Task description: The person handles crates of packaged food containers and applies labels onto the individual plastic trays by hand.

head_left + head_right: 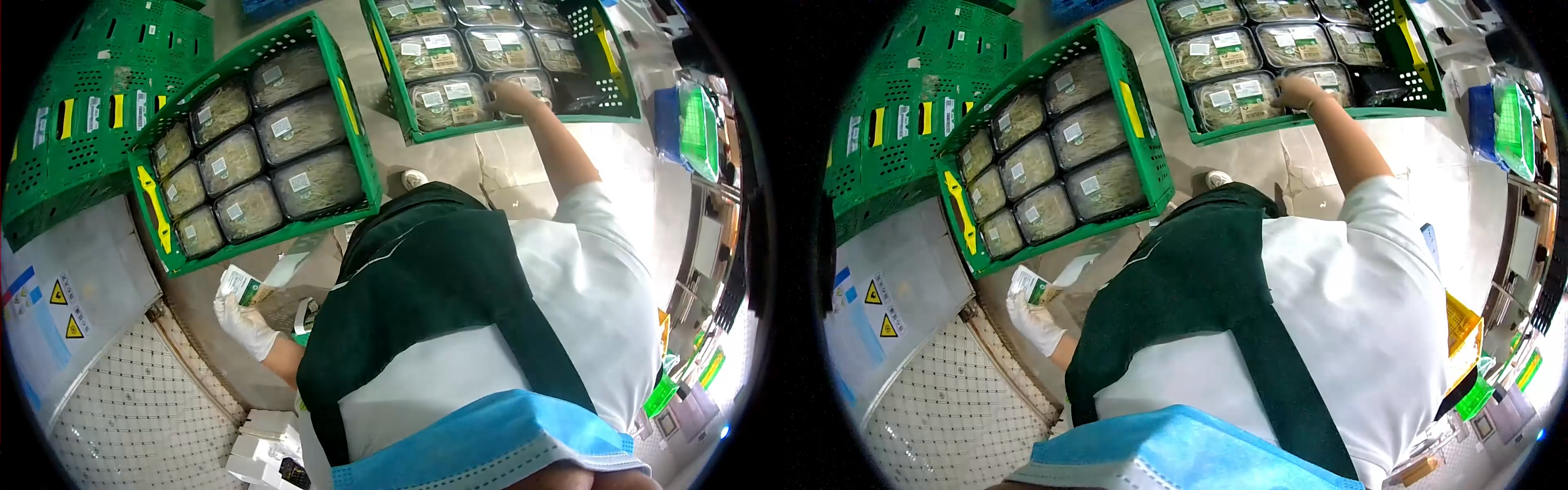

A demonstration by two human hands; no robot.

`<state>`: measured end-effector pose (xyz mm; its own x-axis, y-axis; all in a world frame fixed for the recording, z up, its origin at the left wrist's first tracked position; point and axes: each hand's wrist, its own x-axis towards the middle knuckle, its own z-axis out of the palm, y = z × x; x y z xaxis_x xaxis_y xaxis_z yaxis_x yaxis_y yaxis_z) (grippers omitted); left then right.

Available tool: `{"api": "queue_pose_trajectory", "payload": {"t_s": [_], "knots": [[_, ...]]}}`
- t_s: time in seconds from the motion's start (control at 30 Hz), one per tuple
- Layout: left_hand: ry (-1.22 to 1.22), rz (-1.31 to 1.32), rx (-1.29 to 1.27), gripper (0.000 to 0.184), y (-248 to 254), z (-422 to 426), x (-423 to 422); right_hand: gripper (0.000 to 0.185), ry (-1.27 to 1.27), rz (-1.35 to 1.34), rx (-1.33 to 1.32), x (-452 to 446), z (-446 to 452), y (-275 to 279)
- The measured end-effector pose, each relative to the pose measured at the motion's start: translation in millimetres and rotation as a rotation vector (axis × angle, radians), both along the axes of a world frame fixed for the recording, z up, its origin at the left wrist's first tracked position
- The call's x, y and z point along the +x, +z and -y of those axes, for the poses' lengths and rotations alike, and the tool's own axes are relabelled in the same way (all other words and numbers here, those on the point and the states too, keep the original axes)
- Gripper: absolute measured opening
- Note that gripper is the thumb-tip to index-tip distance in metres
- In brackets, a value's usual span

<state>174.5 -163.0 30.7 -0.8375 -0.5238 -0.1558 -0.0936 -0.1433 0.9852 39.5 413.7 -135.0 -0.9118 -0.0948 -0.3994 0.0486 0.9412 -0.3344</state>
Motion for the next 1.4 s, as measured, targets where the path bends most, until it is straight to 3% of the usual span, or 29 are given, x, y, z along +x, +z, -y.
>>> {"api": "queue_pose_trajectory", "payload": {"t_s": [0.07, 0.1, 0.13, 0.17, 0.23, 0.3, 0.33, 0.37, 0.4, 0.47, 0.5, 0.6, 0.67, 0.73, 0.8, 0.87, 0.9, 0.93, 0.97, 1.0, 1.03, 1.07, 1.13, 1.17, 1.2, 1.27, 1.3, 1.33, 1.4], "knots": [[-0.029, -0.023, -0.004, 0.031, 11, 12, 9, 0.040, 0.244, 0.420, 0.020, -23, -14, -21], [-0.069, -0.056, -0.166, 0.034, 26, 9, 8, 0.034, 0.157, 0.409, 0.142, -30, -25, -16], [-0.110, -0.094, -0.325, 0.036, 36, 9, 5, 0.028, 0.173, 0.162, 0.183, -34, -40, -9], [-0.045, -0.046, -0.357, 0.038, 40, 17, 9, 0.025, -0.030, 0.122, 0.374, -44, -55, -4], [-0.037, -0.043, -0.322, 0.038, 35, 50, 17, 0.025, -0.487, 0.098, 0.362, -30, -89, 20], [0.036, 0.007, -0.335, 0.038, 33, 77, 22, 0.036, -0.548, 0.305, 0.506, -10, -119, 18], [0.082, 0.029, -0.349, 0.038, 34, 81, 24, 0.033, -0.932, 0.309, 0.394, -5, -130, 8], [0.066, 0.039, -0.351, 0.037, 40, 71, 21, 0.037, -0.594, 0.340, 0.623, 5, -154, -10], [0.047, 0.043, -0.354, 0.036, 46, 61, 17, 0.038, -0.735, 0.471, 0.604, 5, -158, -2], [0.109, 0.050, -0.419, 0.033, 40, 63, 21, 0.032, -0.532, 0.321, 0.651, 7, -168, -19], [0.085, 0.096, -0.614, 0.031, 33, 79, 29, 0.029, -0.430, 0.245, 0.684, 9, -182, -36], [0.212, 0.113, -0.533, 0.027, 32, 80, 37, 0.032, -0.133, 0.391, 0.660, -23, -188, -9], [0.038, 0.428, -1.695, 0.028, 38, 73, 51, 0.019, -0.067, 0.358, 0.647, -40, -206, -14], [0.353, 0.329, -0.856, 0.030, 48, 73, 49, 0.018, 0.010, 0.422, 0.609, -57, -218, -34], [0.442, 0.182, -0.421, 0.033, 59, 68, 47, 0.021, -0.209, 0.312, 0.579, -53, -204, -48], [0.377, 0.159, -0.449, 0.034, 66, 46, 35, 0.035, -0.445, 0.141, 0.629, -49, -230, -117], [0.299, 0.143, -0.471, 0.036, 63, 57, 38, 0.037, -0.593, 0.164, 0.598, -51, -206, -95], [0.241, 0.144, -0.289, 0.038, 58, 70, 39, 0.040, -0.741, 0.188, 0.566, -51, -184, -66], [0.196, 0.158, -0.111, 0.040, 54, 79, 38, 0.043, -0.549, 0.321, 0.578, -56, -170, -36], [0.140, 0.183, -0.051, 0.041, 57, 76, 25, 0.047, -0.499, 0.224, 0.484, -68, -161, -17], [0.052, 0.208, -0.111, 0.041, 58, 59, 2, 0.046, -0.456, -0.112, 0.376, -76, -133, -1], [-0.049, 0.241, -0.306, 0.041, 63, 42, -22, 0.034, -0.445, -0.111, 0.307, -97, -100, 17], [-0.236, 0.273, -0.540, 0.043, 62, 22, -52, 0.022, -0.272, -0.427, -0.185, -111, 21, 73], [-0.289, 0.258, -0.445, 0.043, 56, 19, -61, 0.016, -0.161, -0.467, -0.505, -113, 84, 86], [-0.263, 0.130, -0.108, 0.047, 41, 22, -65, 0.015, 0.029, -0.485, -0.752, -107, 155, 102], [-0.460, 0.150, 0.073, 0.048, 23, 47, -69, 0.018, 0.233, -0.272, -0.882, -75, 296, 133], [-0.505, 0.158, 0.116, 0.051, 16, 59, -70, 0.020, 0.525, -0.289, -0.864, -58, 362, 152], [-0.521, 0.094, 0.177, 0.043, 3, 80, -65, 0.026, 0.632, -0.197, -0.844, -40, 420, 157], [-0.512, 0.076, -0.026, 0.025, -11, 127, -59, 0.037, 0.684, -0.056, -0.753, -12, 515, 159]]}}
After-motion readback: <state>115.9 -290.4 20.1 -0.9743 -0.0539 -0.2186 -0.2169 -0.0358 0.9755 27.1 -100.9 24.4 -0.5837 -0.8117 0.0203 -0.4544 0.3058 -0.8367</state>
